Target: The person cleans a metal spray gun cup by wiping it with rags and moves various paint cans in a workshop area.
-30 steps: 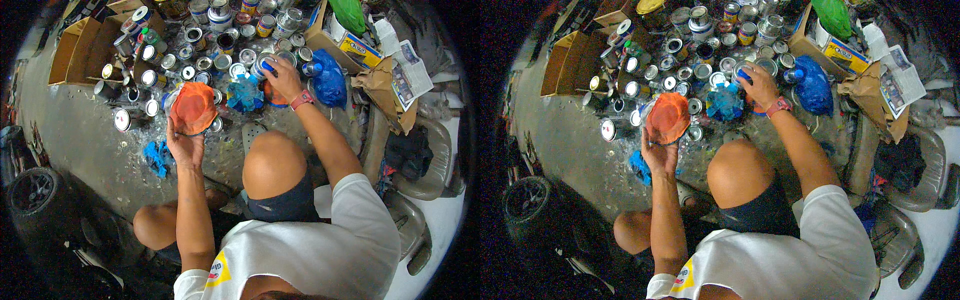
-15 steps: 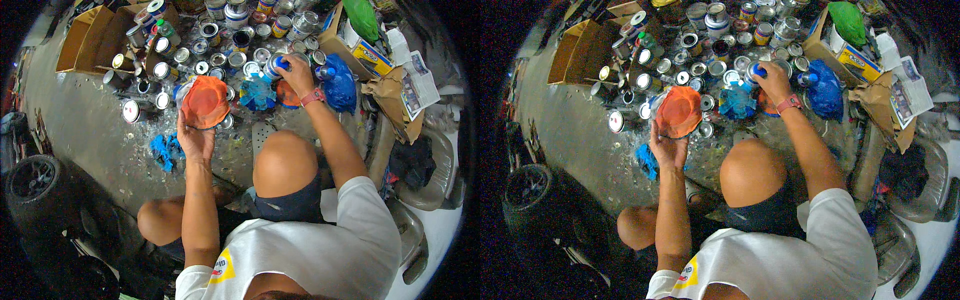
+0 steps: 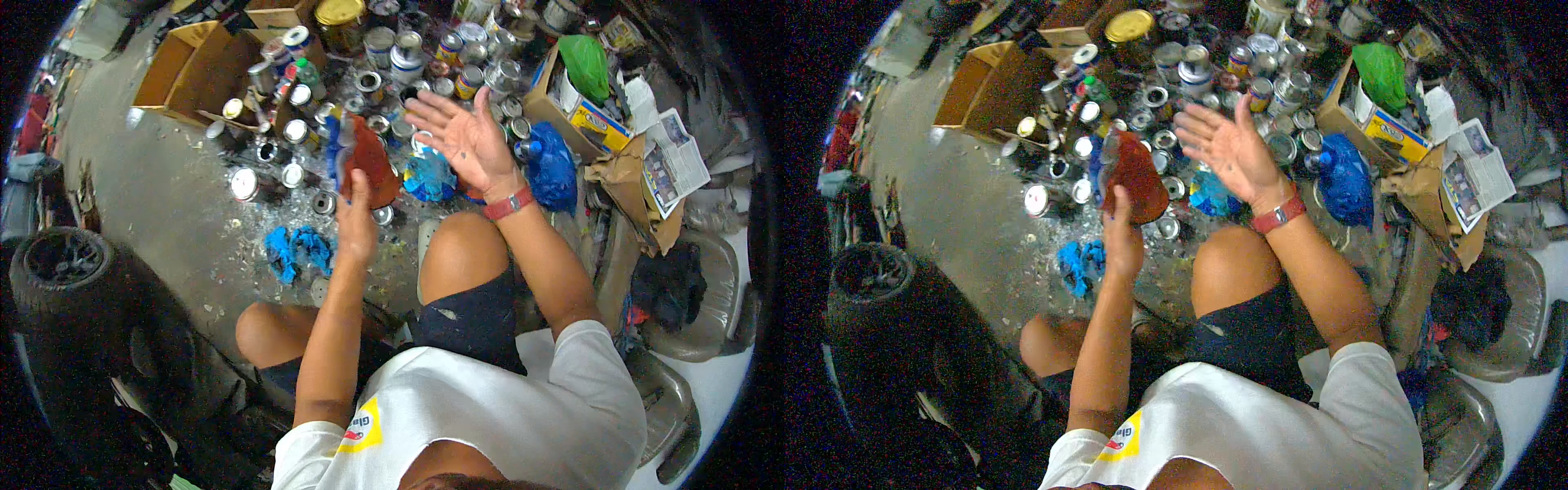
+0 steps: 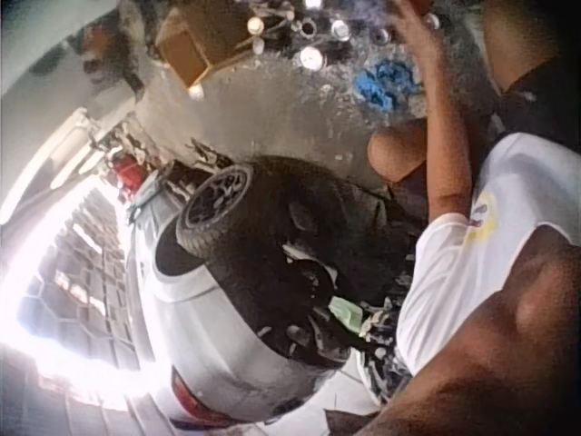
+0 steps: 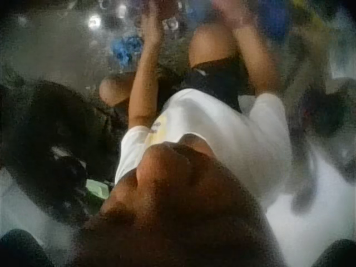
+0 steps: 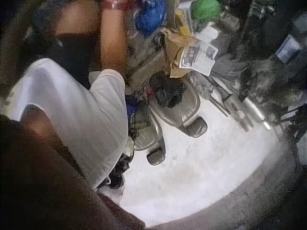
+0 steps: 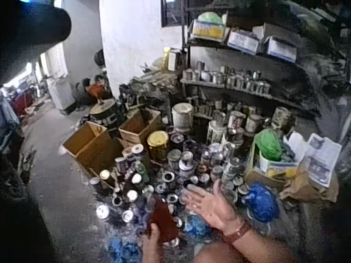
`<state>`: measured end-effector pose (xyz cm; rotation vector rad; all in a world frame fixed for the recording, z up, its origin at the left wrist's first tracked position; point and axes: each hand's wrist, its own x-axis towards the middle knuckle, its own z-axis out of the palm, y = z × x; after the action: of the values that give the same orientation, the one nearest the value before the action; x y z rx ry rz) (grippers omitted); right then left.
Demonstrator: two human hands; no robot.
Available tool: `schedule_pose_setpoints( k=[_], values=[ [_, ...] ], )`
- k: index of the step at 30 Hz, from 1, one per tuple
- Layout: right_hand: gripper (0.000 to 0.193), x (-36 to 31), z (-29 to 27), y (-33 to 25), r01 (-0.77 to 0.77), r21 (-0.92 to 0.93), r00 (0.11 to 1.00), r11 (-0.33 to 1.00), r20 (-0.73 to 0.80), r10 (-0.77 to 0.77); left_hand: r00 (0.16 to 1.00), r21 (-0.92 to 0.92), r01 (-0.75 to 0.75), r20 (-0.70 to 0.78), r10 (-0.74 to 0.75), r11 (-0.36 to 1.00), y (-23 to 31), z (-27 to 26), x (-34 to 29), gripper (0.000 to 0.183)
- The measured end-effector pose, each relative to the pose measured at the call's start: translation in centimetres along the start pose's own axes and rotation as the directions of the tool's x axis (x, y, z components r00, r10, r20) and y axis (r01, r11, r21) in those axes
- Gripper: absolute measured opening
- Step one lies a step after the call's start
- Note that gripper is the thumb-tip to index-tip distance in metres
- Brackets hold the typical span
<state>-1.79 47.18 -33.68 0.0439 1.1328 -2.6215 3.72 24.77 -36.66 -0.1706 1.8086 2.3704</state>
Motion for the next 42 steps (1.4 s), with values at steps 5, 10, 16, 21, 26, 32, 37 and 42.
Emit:
schedule_pose_setpoints(
  k=[5, 10, 16, 21, 26, 32, 37, 42],
  values=[
    [0.110, 1.1, 8.1, 0.7, -0.064, 0.205, 0.931, 0.977, 0.365, -0.016, 0.836, 0.367, -0.549, 0.242, 0.493, 0.751, 6.8, 5.7, -3.6, 0.070],
    [0.104, 0.0, 11.2, 3.1, -0.017, 0.295, 0.968, 0.955, 0.243, -0.058, 0.695, 0.504, -0.688, 0.252, 0.674, 0.521, 9.7, 4.8, -4.2, 0.064],
    [0.093, -2.0, 14.9, 4.2, 0.117, 0.234, 0.967, 0.965, 0.196, -0.164, 0.764, 0.485, -0.635, 0.273, 0.585, 0.602, 10.3, 2.9, -9.3, 0.064],
    [0.094, 0.4, 11.8, 5.5, 0.074, 0.399, 0.829, 0.914, 0.485, -0.279, 0.724, 0.639, -0.648, 0.350, 0.594, 0.413, 10.4, 2.2, -9.8, 0.067],
    [0.086, -5.0, 18.9, 5.1, 0.226, 0.094, 0.968, 0.970, -0.136, -0.212, 0.851, 0.461, -0.522, 0.229, 0.473, 0.717, 11.1, 1.2, -9.1, 0.066],
    [0.091, -5.5, 18.1, 6.8, 0.163, 0.010, 0.974, 0.987, -0.163, -0.160, 0.782, 0.476, -0.599, 0.176, 0.597, 0.644, 10.2, 2.2, -10.6, 0.066],
    [0.123, -9.4, 22.2, 5.6, -0.063, 0.195, 0.955, 0.979, 0.297, 0.002, 0.989, 0.227, -0.148, 0.044, 0.142, 0.963, 13.1, -1.5, -7.9, 0.076],
    [0.130, -8.7, 22.7, 4.0, 0.028, 0.522, 0.946, 0.852, 0.262, -0.191, 0.978, -0.638, -0.079, 0.098, 0.183, 0.766, 10.9, -1.5, -9.8, 0.066]
  ],
)
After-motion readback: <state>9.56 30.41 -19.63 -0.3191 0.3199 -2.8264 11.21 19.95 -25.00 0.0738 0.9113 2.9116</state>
